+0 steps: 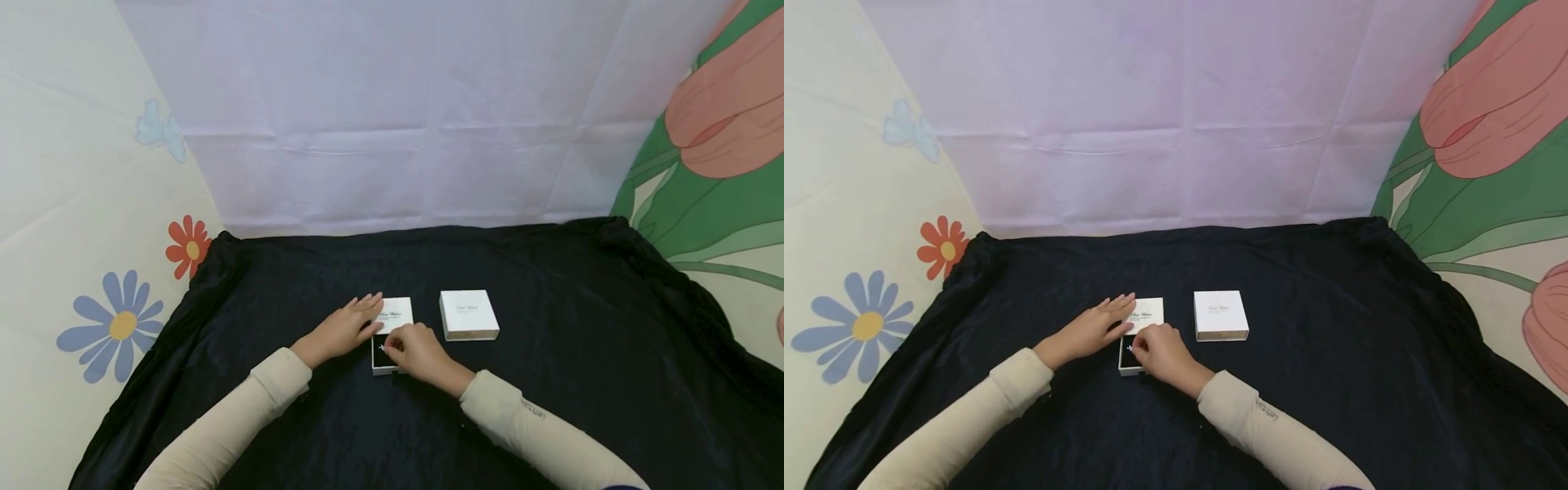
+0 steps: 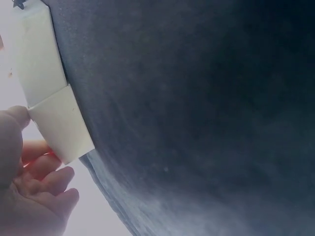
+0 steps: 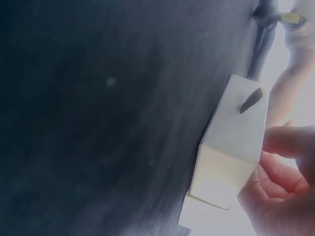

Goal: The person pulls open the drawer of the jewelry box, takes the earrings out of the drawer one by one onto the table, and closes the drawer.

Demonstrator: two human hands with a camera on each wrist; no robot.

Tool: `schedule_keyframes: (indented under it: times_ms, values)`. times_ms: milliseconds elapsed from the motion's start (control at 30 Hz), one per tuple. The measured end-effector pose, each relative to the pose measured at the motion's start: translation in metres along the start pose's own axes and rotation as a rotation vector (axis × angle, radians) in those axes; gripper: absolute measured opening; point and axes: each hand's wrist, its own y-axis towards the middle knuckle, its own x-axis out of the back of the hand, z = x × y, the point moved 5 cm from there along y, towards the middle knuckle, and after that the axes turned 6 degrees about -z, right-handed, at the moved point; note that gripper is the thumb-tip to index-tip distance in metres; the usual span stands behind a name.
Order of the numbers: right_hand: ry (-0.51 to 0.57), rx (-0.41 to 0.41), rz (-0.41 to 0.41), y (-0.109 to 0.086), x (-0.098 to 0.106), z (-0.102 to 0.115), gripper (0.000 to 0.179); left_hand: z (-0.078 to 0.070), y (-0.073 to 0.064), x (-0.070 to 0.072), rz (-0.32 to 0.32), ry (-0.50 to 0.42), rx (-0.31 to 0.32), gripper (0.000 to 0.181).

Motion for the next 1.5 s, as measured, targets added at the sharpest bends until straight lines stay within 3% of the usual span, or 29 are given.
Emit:
schedule_keyframes:
  times_ms: [567, 800, 1200, 1500]
  values:
    - [0.017, 0.014, -0.051, 0.007, 0.017, -0.005, 0.005, 0.003, 0.003, 0.001, -0.019, 0.002, -0.016, 0.056]
    - [0.024, 0.022, -0.114, 0.016, 0.033, -0.005, 0.005, 0.001, 0.003, 0.001, -0.014, -0.012, -0.012, 0.055]
    - [-0.062, 0.019, -0.219, 0.037, 0.054, -0.015, 0.006, 0.001, 0.002, -0.003, -0.011, -0.001, 0.003, 0.055]
    - [-0.113, 0.000, -0.236, 0.055, 0.057, -0.022, 0.007, 0.001, 0.002, -0.003, -0.008, 0.001, 0.019, 0.055]
